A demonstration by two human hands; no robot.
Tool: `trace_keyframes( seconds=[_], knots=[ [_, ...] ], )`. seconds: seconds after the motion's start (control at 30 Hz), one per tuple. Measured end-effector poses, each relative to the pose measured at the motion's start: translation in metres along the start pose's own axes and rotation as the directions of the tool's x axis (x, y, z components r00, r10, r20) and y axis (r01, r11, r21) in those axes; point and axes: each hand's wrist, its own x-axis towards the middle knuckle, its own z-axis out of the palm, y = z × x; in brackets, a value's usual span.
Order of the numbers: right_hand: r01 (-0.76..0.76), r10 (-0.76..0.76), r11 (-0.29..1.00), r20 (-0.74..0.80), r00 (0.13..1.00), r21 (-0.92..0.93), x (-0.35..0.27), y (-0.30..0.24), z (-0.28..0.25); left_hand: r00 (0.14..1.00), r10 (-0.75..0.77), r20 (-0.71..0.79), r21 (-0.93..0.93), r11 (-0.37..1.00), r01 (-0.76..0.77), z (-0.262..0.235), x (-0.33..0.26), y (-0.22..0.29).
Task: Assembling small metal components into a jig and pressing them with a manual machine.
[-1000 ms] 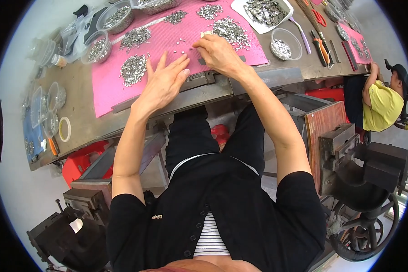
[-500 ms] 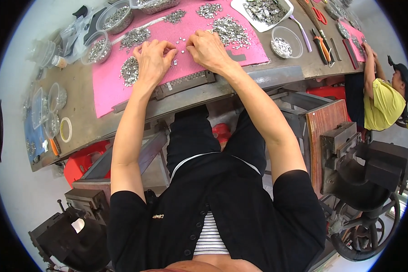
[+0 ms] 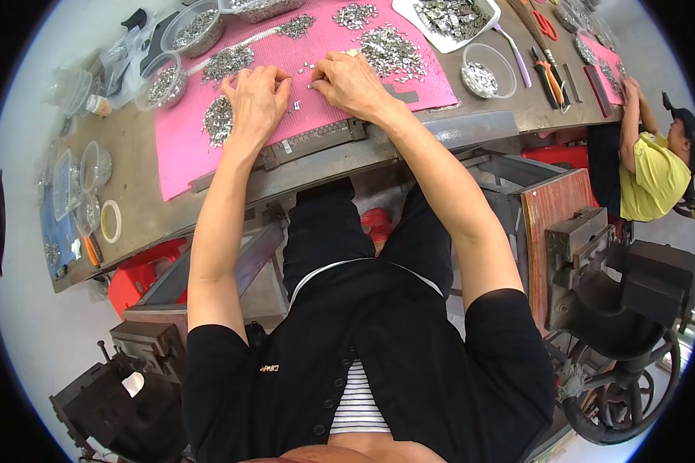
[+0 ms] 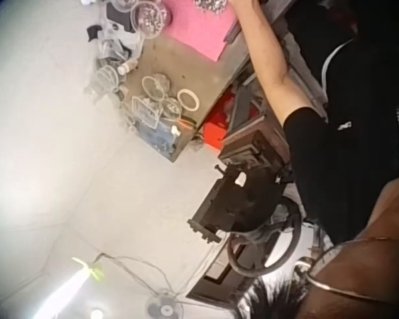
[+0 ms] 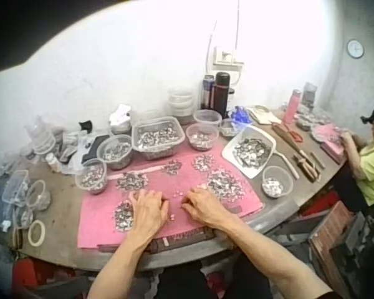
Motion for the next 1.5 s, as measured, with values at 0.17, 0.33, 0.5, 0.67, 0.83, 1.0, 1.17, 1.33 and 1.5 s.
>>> trace_keyframes(
  seconds=[0.17,0.33,0.5,0.67,0.83,1.0,1.17,1.33,1.5],
  knots=[
    [0.041,-0.041,0.999,-0.005,0.999,-0.012,-0.001,0.001,-0.002,1.000,0.030,-0.004,-0.026,0.999,-0.030,-0.001,-0.002,-0.001],
    [0.068,-0.068,0.998,-0.022,0.997,0.014,-0.003,-0.001,-0.002,0.999,0.033,0.032,-0.026,0.999,-0.032,0.000,0.004,-0.003],
    [0.066,-0.061,0.994,0.055,0.997,-0.090,-0.002,-0.006,-0.004,0.999,0.025,0.042,-0.026,0.999,-0.024,0.008,0.013,-0.005],
    [0.116,-0.102,0.984,0.108,0.989,-0.134,0.005,-0.005,-0.001,0.994,0.071,0.083,-0.047,0.997,-0.067,0.009,0.020,-0.005],
    [0.156,-0.130,0.962,0.126,0.984,-0.226,0.008,-0.003,0.005,0.981,0.143,0.130,-0.003,0.990,-0.144,0.007,0.030,-0.005],
    [0.152,-0.145,0.981,0.064,0.987,-0.120,-0.007,-0.002,-0.007,0.982,0.167,0.089,-0.093,0.983,-0.159,-0.011,0.016,0.009],
    [0.053,-0.061,0.993,0.078,0.995,0.103,-0.045,-0.033,-0.038,0.986,0.141,0.092,-0.241,0.964,-0.115,-0.044,-0.031,0.047],
    [0.073,-0.074,0.990,0.005,0.997,0.119,-0.064,-0.042,-0.032,0.994,0.103,0.034,-0.267,0.960,-0.090,-0.037,-0.052,0.059],
    [0.030,-0.023,0.986,-0.044,0.999,0.161,-0.073,-0.040,-0.025,0.996,0.088,0.026,-0.241,0.967,-0.079,-0.034,-0.057,0.060]
  ],
)
